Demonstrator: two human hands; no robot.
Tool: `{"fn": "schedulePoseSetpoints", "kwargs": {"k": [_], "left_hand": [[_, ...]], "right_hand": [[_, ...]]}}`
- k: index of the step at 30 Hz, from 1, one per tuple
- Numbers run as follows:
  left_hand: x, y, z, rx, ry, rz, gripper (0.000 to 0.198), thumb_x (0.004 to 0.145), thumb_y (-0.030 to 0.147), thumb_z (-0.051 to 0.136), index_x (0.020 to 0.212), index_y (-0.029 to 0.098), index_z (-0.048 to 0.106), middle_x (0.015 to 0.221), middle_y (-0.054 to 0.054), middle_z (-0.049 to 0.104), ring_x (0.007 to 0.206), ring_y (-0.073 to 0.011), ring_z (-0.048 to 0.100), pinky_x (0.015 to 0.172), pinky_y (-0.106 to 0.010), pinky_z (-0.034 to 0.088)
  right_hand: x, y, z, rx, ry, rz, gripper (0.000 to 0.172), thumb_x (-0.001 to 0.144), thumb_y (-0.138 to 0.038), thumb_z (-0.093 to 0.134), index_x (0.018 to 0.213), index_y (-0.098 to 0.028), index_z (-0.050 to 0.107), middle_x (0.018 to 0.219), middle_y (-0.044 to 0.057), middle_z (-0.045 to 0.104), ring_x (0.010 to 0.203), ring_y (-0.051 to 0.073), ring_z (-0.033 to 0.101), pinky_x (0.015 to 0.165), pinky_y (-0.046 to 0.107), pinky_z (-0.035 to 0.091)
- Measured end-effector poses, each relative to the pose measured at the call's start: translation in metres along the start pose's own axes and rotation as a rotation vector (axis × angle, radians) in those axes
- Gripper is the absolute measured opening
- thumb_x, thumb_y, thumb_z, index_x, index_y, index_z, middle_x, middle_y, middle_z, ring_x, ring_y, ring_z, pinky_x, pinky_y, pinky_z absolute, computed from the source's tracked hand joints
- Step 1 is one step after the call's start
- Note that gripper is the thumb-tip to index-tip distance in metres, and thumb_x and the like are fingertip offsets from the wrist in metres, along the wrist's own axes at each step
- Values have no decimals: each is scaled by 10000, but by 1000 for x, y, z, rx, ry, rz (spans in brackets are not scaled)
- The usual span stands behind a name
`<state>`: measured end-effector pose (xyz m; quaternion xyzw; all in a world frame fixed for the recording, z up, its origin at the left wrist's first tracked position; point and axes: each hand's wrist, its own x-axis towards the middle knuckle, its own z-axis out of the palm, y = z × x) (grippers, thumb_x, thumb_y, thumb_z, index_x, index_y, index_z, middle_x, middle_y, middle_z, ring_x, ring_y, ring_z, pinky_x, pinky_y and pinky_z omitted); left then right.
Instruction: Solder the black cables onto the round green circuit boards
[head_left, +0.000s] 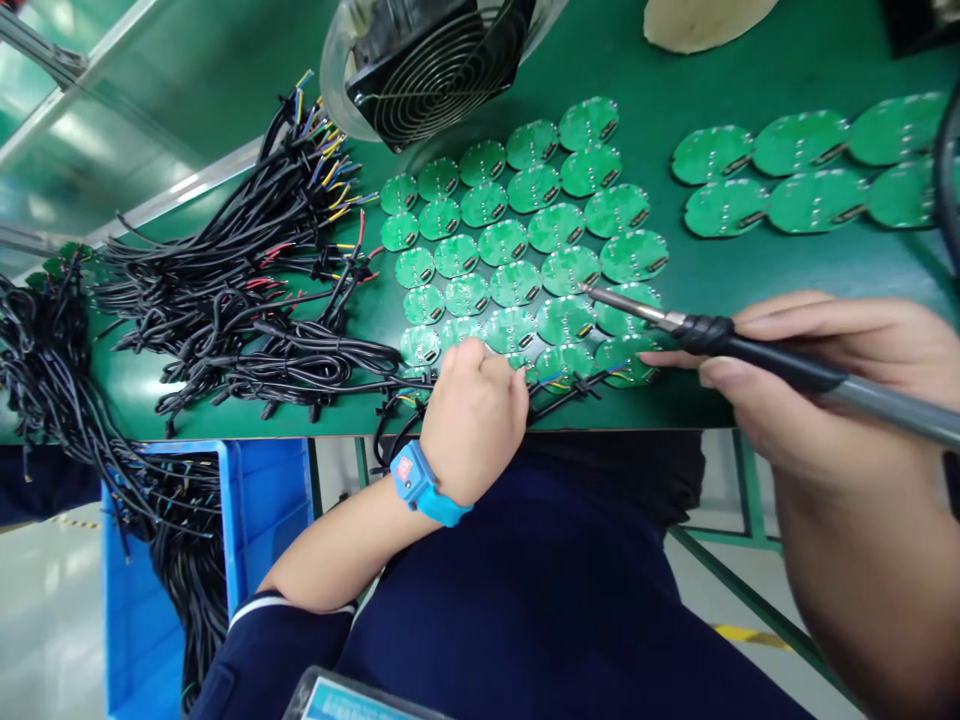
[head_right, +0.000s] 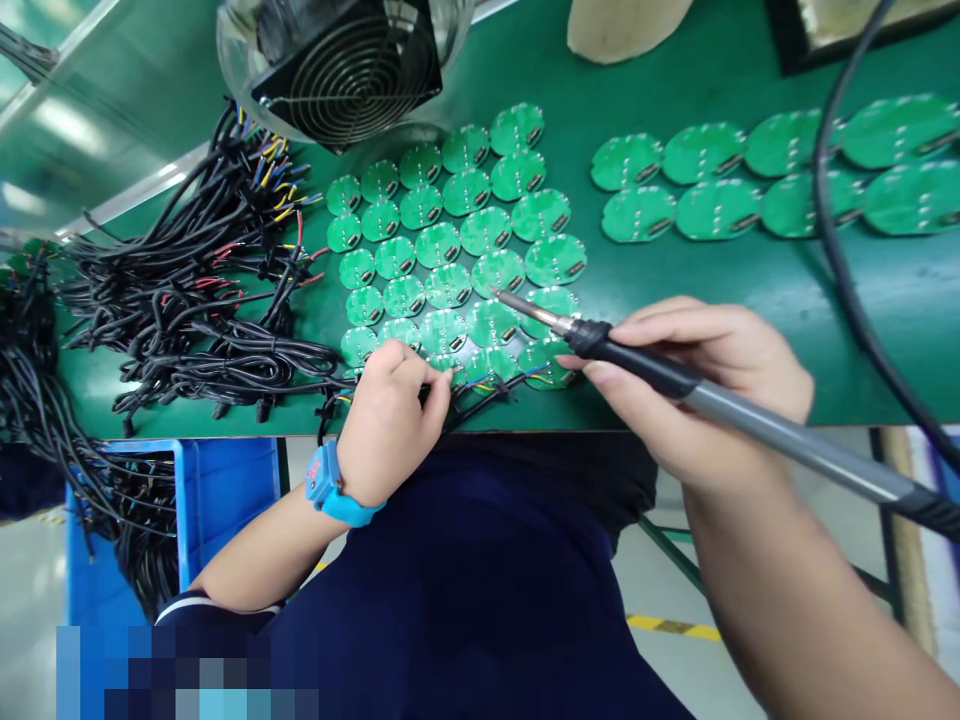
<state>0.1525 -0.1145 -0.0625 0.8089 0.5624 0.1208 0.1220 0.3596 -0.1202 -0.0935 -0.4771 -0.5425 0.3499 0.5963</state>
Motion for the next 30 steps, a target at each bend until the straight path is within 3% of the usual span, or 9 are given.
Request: {"fn": "schedulePoseSetpoints", "kwargs": {"k": [7,11,13,16,19,22,25,30], "left_hand": [[-5,0,-2,-65,29,51,241,911,203,440,693,147,528,751,-66,503,750,-190,496,748,-374,476],[-7,-7,-23,-141,23,63,198,931,192,407,863,121,580,855,-86,557,826,-168,545,791,-316,491],[2,-22,-40,-118,90,37,177,919,196,447,967,104,590,917,-98,593,874,-161,569,818,-290,488],[29,-59,-67,83,233,-102,163,881,210,518,926,108,637,907,-97,641,899,-190,586,840,-319,470],[63,-98,-83,217,161,-283,141,840,217,569,859,138,684,880,-84,668,857,-210,604,814,-338,460],[84,-115,-83,235,57,-334,138,817,241,593,784,151,692,823,-72,667,784,-200,601,769,-322,459],[89,-110,-72,301,57,-305,168,815,265,592,737,146,680,806,-88,646,769,-209,585,749,-329,453],[93,-105,-54,475,18,-295,140,794,169,564,776,82,673,897,-169,594,944,-320,546,765,-406,438]], "right_hand": [[-10,-1,2,-182,39,34,324,678,-217,767,979,-265,659,858,36,635,726,210,651,571,357,530],[-10,-3,3,-191,109,157,283,666,-287,775,929,-274,672,851,47,632,683,216,651,559,372,541],[-11,-2,3,-172,121,259,293,645,-324,787,912,-279,676,842,59,631,687,237,655,539,381,539],[-13,5,2,-169,134,296,319,622,-379,794,904,-300,669,882,75,633,716,266,657,521,402,527],[-15,10,2,-183,160,261,328,598,-398,802,881,-306,664,899,81,629,708,272,654,520,420,528],[-16,7,3,-198,151,276,344,593,-422,793,892,-314,662,889,82,625,712,291,648,549,471,532],[-15,-2,7,-224,159,270,310,609,-419,778,881,-323,666,872,73,622,712,289,646,581,493,537],[-10,-15,11,-209,145,252,232,670,-346,753,883,-314,666,861,59,617,691,236,650,587,420,564]]}}
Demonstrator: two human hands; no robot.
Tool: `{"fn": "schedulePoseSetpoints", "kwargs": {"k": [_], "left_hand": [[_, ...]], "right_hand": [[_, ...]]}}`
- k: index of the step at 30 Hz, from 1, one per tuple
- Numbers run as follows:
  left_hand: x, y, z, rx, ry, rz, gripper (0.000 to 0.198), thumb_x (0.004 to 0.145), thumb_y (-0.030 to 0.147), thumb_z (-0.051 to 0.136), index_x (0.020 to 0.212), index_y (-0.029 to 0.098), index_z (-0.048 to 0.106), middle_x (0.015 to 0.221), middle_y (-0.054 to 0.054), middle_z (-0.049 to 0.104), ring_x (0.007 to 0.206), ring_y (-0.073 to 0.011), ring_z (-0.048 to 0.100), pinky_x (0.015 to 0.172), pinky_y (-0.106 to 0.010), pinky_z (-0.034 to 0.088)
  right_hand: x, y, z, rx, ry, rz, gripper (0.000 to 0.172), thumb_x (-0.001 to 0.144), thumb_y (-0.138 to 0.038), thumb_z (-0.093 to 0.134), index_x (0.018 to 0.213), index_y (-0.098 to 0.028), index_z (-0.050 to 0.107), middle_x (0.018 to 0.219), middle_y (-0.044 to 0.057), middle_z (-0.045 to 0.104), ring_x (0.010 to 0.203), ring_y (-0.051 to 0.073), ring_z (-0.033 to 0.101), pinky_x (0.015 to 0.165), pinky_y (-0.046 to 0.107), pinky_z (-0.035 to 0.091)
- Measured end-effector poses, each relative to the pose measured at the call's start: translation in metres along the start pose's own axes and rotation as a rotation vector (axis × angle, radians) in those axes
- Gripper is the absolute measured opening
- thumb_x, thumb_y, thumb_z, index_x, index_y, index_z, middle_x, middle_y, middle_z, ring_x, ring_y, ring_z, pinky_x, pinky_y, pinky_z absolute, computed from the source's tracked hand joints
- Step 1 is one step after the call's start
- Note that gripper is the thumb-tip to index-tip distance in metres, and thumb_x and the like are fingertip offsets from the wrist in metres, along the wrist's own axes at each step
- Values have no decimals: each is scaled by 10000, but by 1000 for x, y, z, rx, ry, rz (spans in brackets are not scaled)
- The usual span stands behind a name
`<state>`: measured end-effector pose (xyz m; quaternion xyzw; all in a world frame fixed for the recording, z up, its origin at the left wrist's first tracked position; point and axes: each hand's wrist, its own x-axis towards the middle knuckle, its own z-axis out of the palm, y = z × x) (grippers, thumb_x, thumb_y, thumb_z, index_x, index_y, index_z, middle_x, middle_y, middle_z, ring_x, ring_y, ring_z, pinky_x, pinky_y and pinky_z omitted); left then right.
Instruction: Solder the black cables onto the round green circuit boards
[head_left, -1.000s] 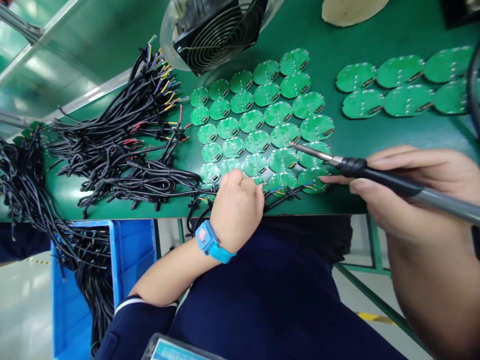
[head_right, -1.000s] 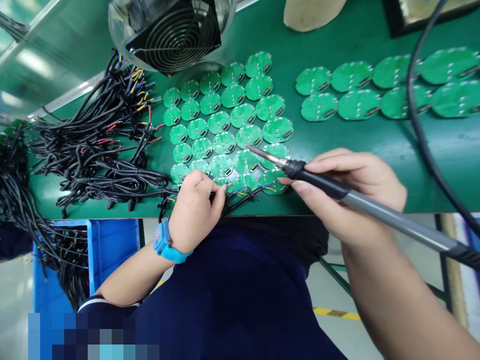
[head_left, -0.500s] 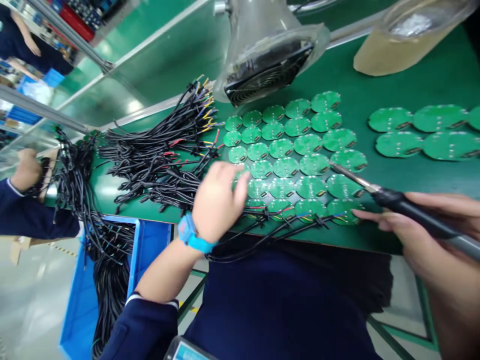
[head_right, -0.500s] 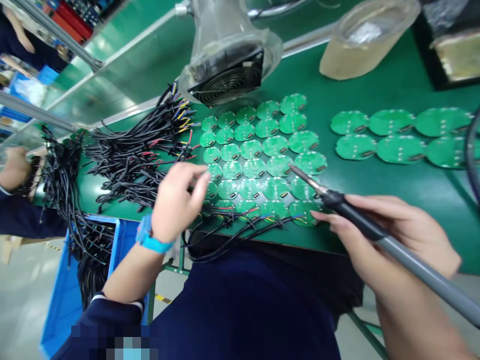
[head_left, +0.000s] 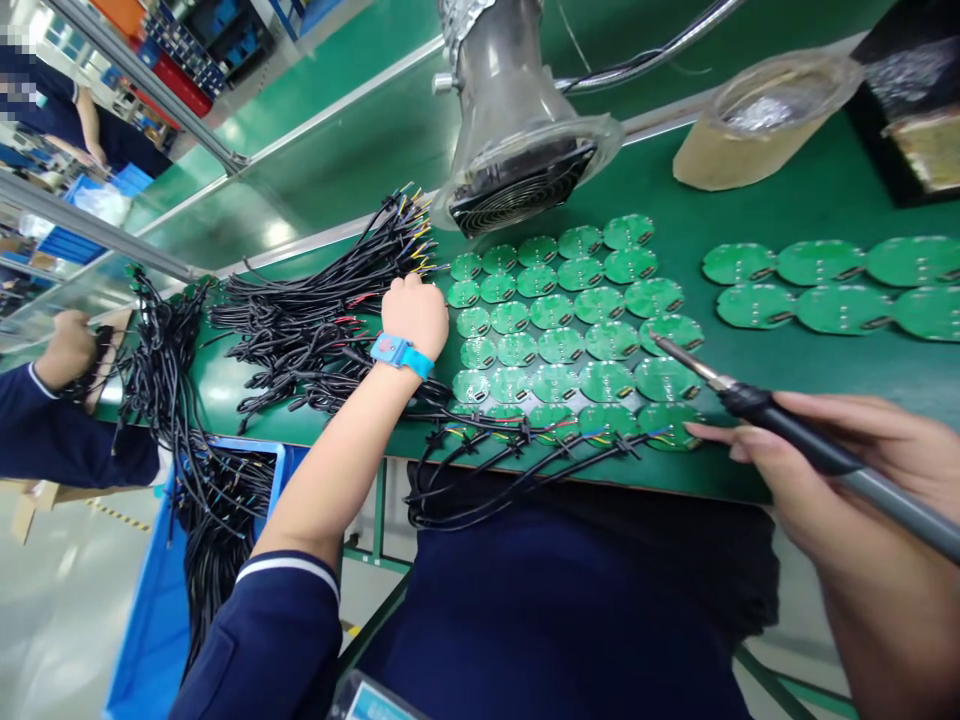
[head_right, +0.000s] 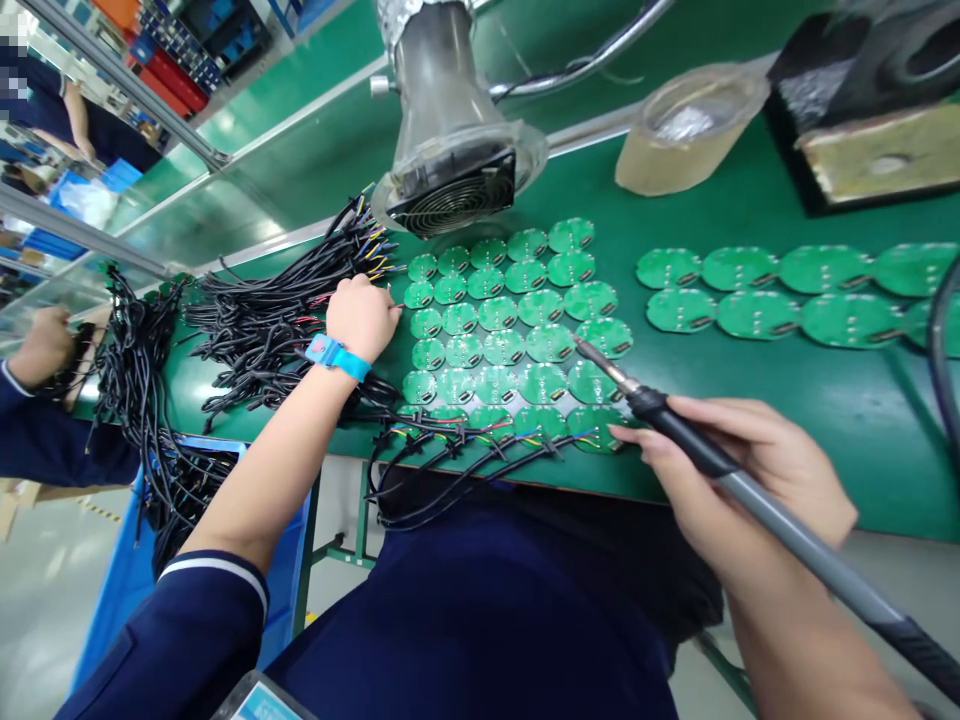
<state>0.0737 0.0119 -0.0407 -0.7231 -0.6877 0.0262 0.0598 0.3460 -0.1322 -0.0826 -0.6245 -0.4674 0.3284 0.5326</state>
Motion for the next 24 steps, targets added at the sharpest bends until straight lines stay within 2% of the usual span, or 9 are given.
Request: {"fn": "schedulePoseSetpoints", "kwargs": {"k": [2,4,7,10,13,15,17,20,24], "left_hand": [[-2,-1,-1,-14,29,6,127,778,122,546,744,82,662,878,-160,578,933,-314,541,767,-410,433],[-13,-1,-11,-124,108,47,110,775,127,564,707,108,649,831,-119,567,875,-269,545,770,-390,435],[-50,8,-37,-421,292,144,76,808,189,605,747,158,638,793,-46,560,801,-186,543,735,-323,454],[-91,33,-53,-622,354,224,39,830,197,618,801,175,634,801,-20,569,776,-139,545,694,-273,458],[-113,69,-40,-744,257,358,16,823,175,632,816,176,647,783,-18,561,771,-126,544,697,-261,464],[-116,89,-20,-798,157,417,53,840,174,606,809,162,647,769,-25,547,750,-127,538,684,-262,470],[-115,102,-2,-780,114,424,104,855,183,577,784,147,643,766,-39,535,747,-142,528,692,-286,472],[-112,106,10,-712,138,409,145,857,199,565,743,144,636,755,-47,524,757,-164,513,713,-320,459],[-111,104,8,-705,134,412,154,858,196,556,729,148,623,753,-45,522,754,-161,502,712,-312,444]], "right_hand": [[1,1,-1,32,12,-48,221,679,-325,747,882,-303,663,827,50,611,653,219,646,550,386,564],[2,7,-2,85,22,-124,217,675,-291,747,874,-283,661,804,42,601,631,208,644,520,354,562],[5,16,-7,191,-24,-208,206,684,-216,730,869,-251,645,801,32,588,630,188,634,519,326,557],[10,24,-13,316,-111,-213,177,703,-159,699,850,-227,626,772,21,566,616,158,594,540,316,540],[13,30,-17,387,-160,-189,140,712,-167,687,822,-217,616,752,21,549,637,159,562,515,299,486],[15,32,-19,389,-169,-182,114,714,-187,684,797,-216,612,737,22,542,635,162,538,481,280,425],[15,32,-20,383,-174,-187,99,711,-197,682,774,-216,609,715,22,533,617,157,510,468,270,378],[16,31,-21,404,-220,-191,93,706,-191,679,760,-217,608,684,17,517,601,151,484,474,266,358],[16,29,-23,417,-284,-176,86,719,-181,665,769,-211,602,679,12,512,604,144,479,504,265,375]]}}
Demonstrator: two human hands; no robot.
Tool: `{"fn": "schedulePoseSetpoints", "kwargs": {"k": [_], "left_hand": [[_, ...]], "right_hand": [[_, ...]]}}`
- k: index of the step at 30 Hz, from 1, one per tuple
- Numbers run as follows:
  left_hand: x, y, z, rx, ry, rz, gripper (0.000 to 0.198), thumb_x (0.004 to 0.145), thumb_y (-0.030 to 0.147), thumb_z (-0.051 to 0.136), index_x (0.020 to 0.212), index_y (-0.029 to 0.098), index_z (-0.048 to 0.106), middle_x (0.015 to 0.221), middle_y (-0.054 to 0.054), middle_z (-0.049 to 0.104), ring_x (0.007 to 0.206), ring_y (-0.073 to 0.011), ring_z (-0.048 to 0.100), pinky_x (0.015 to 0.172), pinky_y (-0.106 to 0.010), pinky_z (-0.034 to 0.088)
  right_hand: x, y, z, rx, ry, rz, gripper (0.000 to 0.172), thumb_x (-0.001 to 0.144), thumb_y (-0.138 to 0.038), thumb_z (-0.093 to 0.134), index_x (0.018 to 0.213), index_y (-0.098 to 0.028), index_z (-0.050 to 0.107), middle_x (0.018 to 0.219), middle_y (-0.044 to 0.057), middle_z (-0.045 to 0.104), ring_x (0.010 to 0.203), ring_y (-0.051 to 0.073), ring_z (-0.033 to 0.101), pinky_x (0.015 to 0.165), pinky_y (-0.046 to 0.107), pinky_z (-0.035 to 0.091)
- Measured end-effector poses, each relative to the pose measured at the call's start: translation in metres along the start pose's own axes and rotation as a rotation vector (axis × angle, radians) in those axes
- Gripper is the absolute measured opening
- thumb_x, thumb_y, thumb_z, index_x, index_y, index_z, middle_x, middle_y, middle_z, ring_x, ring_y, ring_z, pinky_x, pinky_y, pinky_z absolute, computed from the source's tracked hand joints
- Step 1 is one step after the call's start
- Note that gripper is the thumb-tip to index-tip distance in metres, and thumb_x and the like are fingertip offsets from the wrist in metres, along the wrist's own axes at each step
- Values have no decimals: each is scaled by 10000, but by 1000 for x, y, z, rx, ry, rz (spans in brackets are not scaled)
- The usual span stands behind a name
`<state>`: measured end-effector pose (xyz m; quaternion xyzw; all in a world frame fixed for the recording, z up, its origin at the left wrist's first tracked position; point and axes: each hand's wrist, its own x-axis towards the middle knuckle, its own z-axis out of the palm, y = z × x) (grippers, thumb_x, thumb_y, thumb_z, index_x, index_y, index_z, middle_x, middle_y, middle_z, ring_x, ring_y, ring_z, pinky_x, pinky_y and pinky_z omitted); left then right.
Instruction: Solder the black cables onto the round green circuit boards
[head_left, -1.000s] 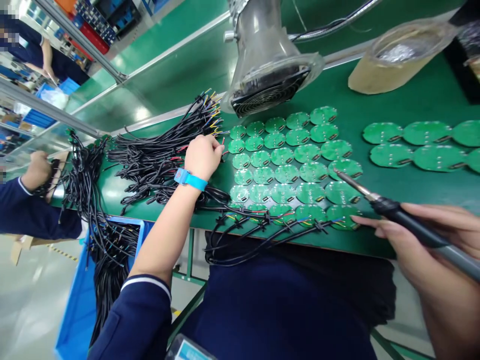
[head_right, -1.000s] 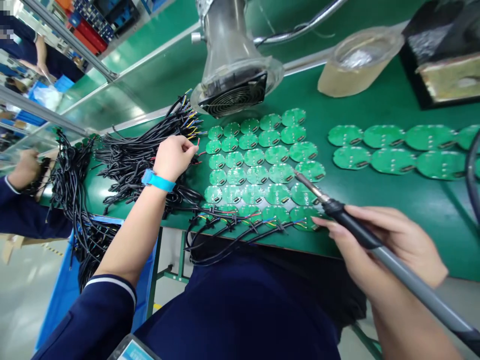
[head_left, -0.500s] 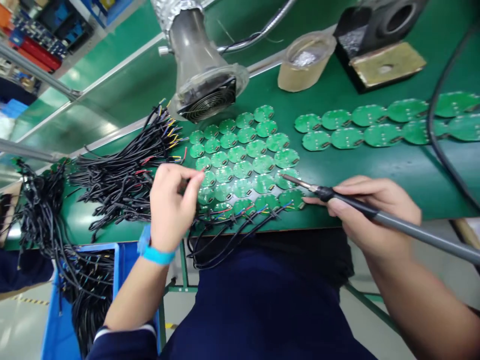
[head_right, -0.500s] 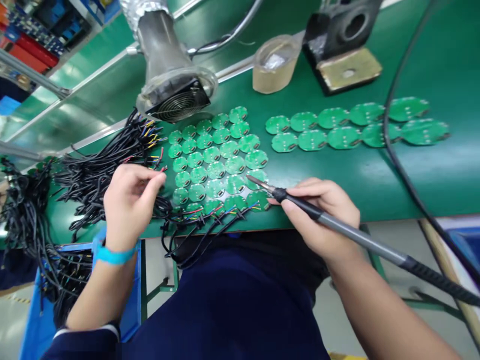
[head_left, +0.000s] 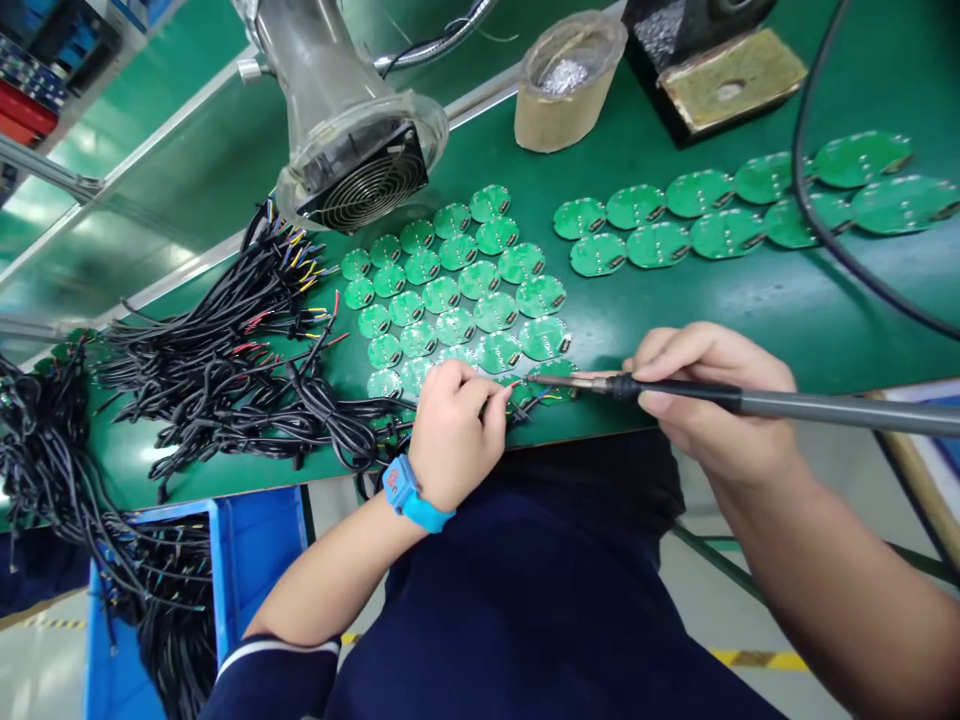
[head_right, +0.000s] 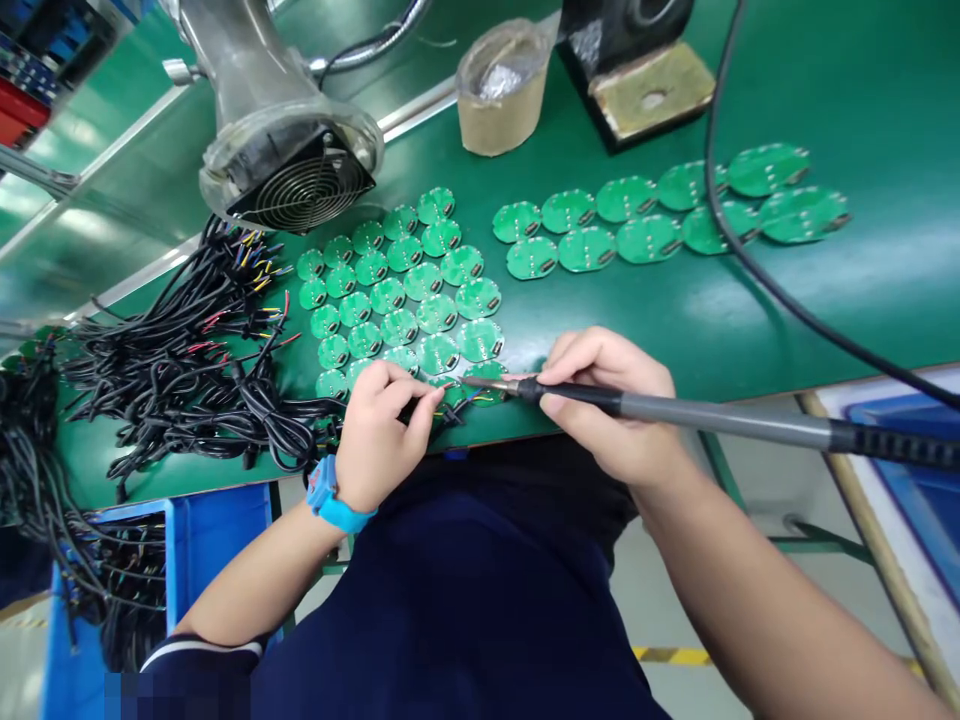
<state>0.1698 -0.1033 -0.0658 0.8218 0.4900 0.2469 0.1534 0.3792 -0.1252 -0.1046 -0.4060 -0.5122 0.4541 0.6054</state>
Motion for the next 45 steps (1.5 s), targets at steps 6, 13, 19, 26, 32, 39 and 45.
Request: {"fn": "schedulePoseSetpoints", "kwargs": {"k": [6,13,19,26,32,39,45], "left_hand": [[0,0,2,-32,16,8,144,859,187,558,731,145,612,753,-38,527,758,-155,500,716,-305,431],[-1,-1,2,-47,15,-7,129,861,192,563,752,148,615,766,-36,535,773,-154,504,731,-305,430],[-1,-1,3,-68,35,2,124,859,181,570,745,144,601,765,-35,530,770,-152,500,730,-302,428],[-1,-1,6,-1,37,8,149,866,185,552,725,143,574,762,-44,522,763,-161,487,727,-310,423],[-1,0,8,54,31,30,162,883,194,519,731,149,555,771,-50,525,769,-167,485,728,-314,421],[-1,1,8,86,10,29,163,884,195,516,735,146,560,775,-58,537,766,-172,486,726,-315,423],[-1,0,9,128,-3,32,163,882,199,515,739,142,567,776,-65,541,765,-180,490,722,-318,427]], "right_hand": [[0,-1,1,-37,-24,19,80,732,-177,652,783,-210,600,689,9,526,610,137,499,516,259,414],[0,-2,1,-13,-46,-2,110,732,-141,649,813,-208,616,711,8,528,643,146,559,667,346,576],[-3,-3,0,-27,-72,18,100,751,-159,646,832,-209,613,724,16,529,689,163,588,707,396,595],[-2,-4,2,-11,-62,13,101,750,-166,653,832,-218,626,710,13,518,667,149,556,722,399,602],[-2,-4,1,43,23,16,81,737,-220,687,795,-226,630,690,20,511,628,154,505,589,358,560],[0,-3,-7,8,-25,31,111,729,-239,699,799,-208,618,710,24,517,620,143,500,543,300,448],[2,-8,-2,-80,-87,54,84,750,-210,666,810,-221,609,707,15,532,674,165,584,590,319,535]]}}
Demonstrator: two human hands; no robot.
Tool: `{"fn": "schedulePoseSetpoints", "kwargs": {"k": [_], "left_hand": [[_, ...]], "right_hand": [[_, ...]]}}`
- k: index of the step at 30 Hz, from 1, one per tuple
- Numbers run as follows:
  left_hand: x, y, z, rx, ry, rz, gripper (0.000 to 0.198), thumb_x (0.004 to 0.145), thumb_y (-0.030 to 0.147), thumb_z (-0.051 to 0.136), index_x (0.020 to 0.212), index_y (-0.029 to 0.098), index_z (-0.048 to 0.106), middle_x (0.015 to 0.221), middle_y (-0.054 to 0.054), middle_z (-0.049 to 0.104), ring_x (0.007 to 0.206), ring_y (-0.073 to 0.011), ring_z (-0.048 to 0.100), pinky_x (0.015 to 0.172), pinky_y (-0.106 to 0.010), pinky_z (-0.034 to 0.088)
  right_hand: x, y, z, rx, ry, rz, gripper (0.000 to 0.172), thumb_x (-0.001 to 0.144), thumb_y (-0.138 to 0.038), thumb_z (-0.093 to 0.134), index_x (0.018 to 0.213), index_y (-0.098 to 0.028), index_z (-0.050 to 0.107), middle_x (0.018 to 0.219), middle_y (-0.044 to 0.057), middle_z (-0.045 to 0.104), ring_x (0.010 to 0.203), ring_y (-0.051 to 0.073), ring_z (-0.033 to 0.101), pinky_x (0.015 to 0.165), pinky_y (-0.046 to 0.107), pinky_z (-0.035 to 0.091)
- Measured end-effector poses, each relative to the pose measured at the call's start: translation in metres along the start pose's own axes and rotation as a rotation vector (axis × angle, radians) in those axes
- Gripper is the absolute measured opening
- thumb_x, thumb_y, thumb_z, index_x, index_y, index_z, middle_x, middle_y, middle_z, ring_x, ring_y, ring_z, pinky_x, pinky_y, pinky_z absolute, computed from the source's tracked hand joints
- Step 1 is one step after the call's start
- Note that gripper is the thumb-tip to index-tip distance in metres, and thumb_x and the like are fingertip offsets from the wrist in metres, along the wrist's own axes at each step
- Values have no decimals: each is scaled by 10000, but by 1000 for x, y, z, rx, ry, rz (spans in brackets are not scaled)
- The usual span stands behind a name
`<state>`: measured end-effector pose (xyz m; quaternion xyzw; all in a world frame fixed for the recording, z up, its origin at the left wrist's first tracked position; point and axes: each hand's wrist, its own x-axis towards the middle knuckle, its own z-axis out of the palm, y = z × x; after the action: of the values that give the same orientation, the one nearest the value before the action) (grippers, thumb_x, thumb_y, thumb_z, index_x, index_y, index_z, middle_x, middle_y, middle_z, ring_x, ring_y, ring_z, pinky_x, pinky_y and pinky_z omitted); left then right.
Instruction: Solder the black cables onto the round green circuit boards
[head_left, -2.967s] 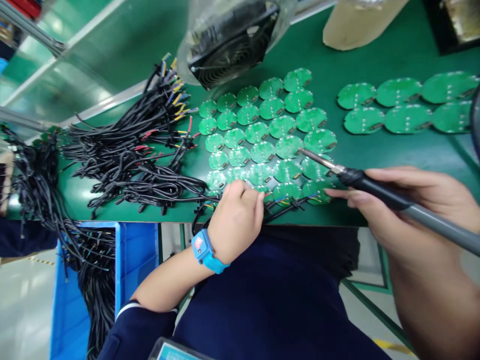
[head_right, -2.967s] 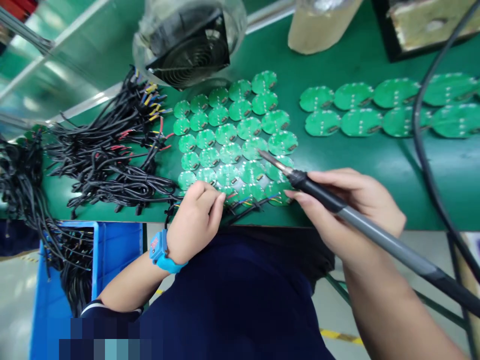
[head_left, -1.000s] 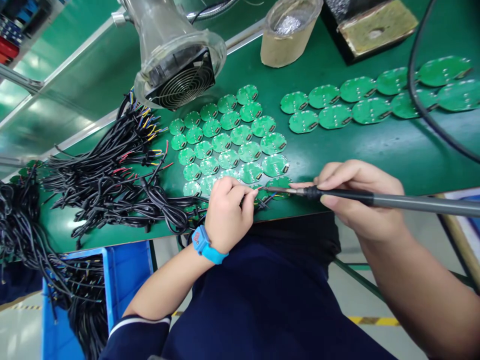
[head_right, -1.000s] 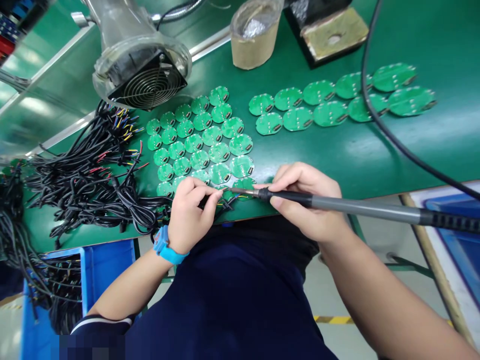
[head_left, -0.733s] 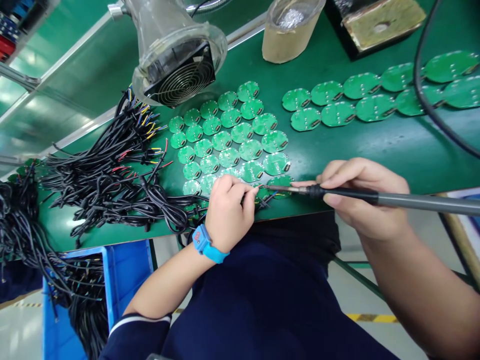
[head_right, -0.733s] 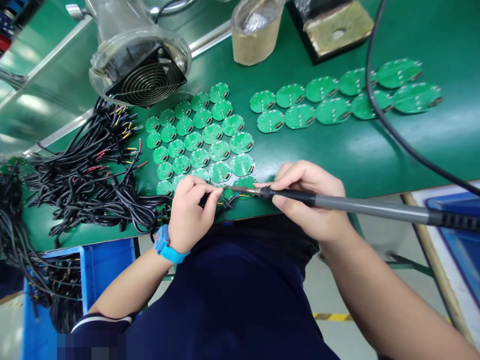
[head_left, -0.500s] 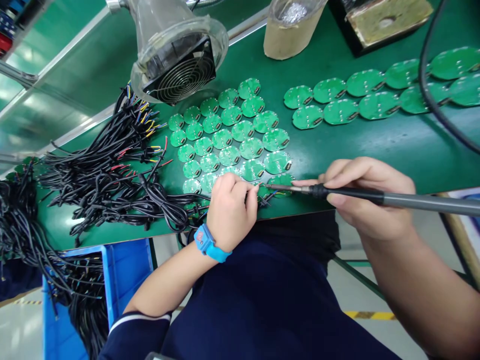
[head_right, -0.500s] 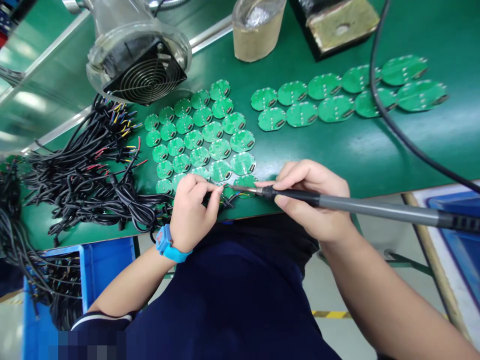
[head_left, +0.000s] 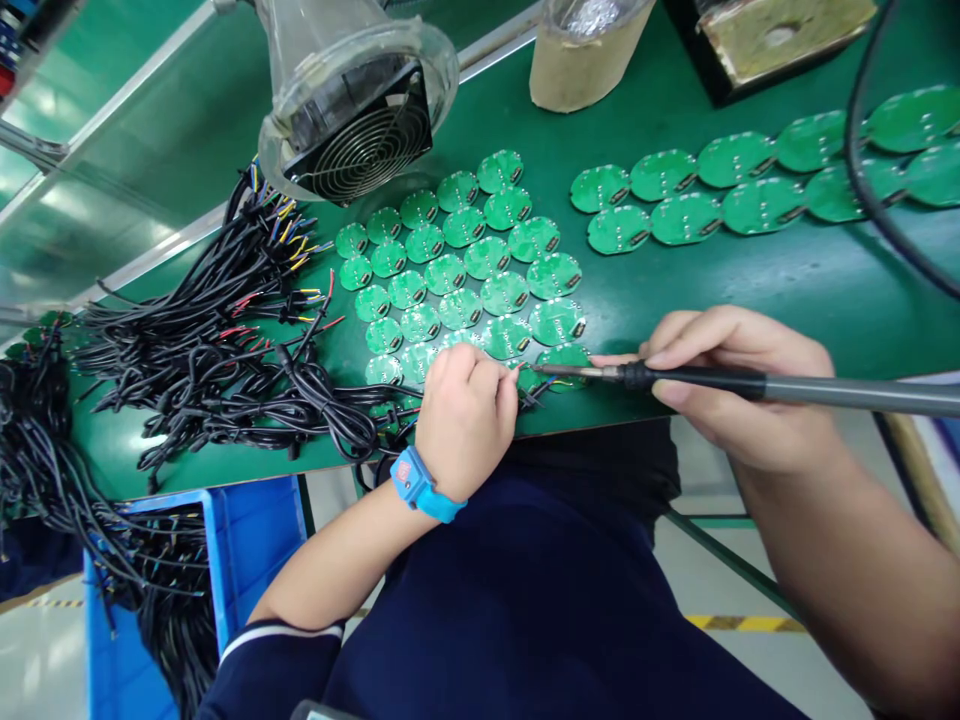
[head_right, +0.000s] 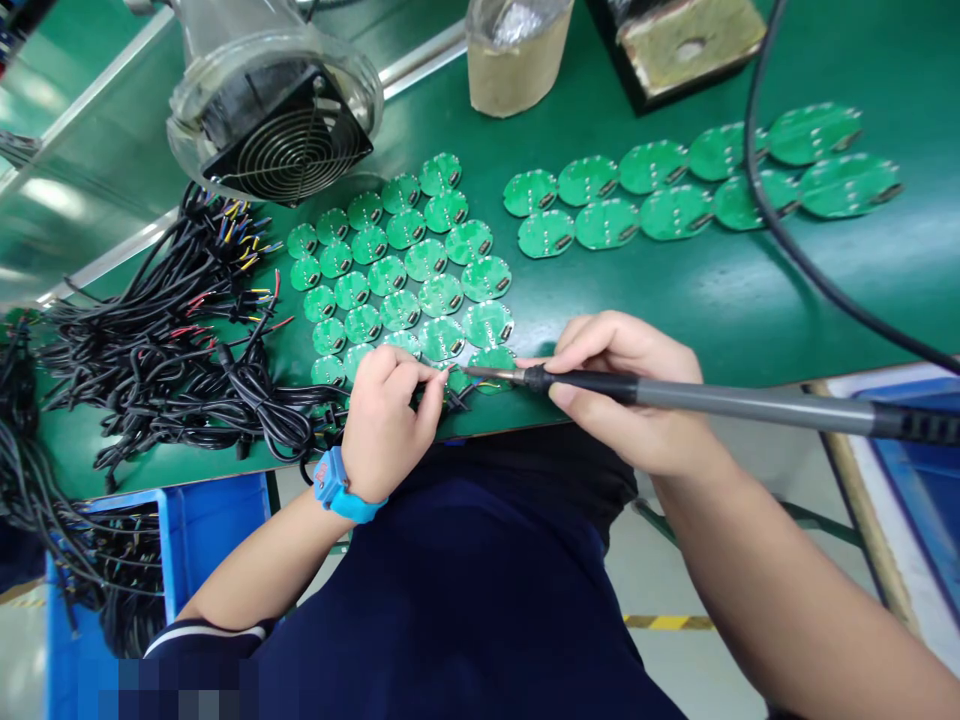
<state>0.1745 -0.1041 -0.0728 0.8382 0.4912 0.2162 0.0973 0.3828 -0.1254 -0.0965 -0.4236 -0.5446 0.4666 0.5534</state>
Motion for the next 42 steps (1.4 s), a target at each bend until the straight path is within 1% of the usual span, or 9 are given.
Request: {"fn": "schedulePoseSetpoints", "kwargs": {"k": [3,6,10,12,20,25,31,34,42], "left_hand": [[0,0,0,19,-14,0,172,886,205,506,734,148,562,773,-63,537,761,-182,486,719,-320,424],[0,0,0,23,-24,0,174,887,204,503,730,151,558,772,-64,535,763,-184,488,722,-323,424],[0,0,0,14,-32,-3,179,889,207,499,727,152,554,775,-66,540,772,-187,497,732,-330,430],[0,1,0,12,-35,-3,181,889,205,500,726,147,555,772,-69,542,771,-188,500,731,-333,431],[-1,0,1,47,-39,6,201,900,222,492,724,155,562,757,-56,557,756,-181,498,697,-320,388],[-3,-3,-3,126,-36,95,245,912,256,491,701,172,581,695,-27,559,722,-174,494,673,-328,318],[2,-6,-7,198,-80,217,263,923,243,461,708,165,592,689,-32,558,723,-178,496,683,-332,309],[6,-7,-8,220,-109,269,267,922,239,457,703,165,589,696,-31,562,716,-181,494,678,-331,308],[9,-4,-8,259,-108,291,258,909,225,467,680,163,569,688,-35,546,703,-187,487,680,-331,312]], "right_hand": [[2,-1,2,-86,-9,-6,74,744,-218,665,788,-217,605,706,16,553,689,183,618,609,333,553],[2,1,1,-44,-17,-10,76,743,-201,666,791,-216,609,700,10,546,681,171,603,658,352,554],[0,5,-2,94,93,-1,115,722,-232,706,787,-203,615,715,17,535,611,130,505,539,275,434],[0,6,-4,101,106,13,130,718,-254,715,781,-200,615,721,21,530,604,130,485,509,268,375],[2,5,-7,107,21,48,141,733,-267,703,800,-198,600,724,18,521,628,135,472,539,270,341],[3,6,-8,101,-3,99,161,728,-297,708,791,-205,591,708,7,512,634,137,478,564,276,380],[9,7,-13,49,-52,117,172,735,-316,702,788,-198,589,710,6,510,622,123,457,516,251,314],[11,8,-16,36,-88,126,173,735,-320,700,789,-194,593,730,7,517,623,119,460,524,252,316],[14,8,-18,-53,-99,166,207,710,-352,706,767,-186,598,747,14,529,608,113,460,505,237,322]]}}
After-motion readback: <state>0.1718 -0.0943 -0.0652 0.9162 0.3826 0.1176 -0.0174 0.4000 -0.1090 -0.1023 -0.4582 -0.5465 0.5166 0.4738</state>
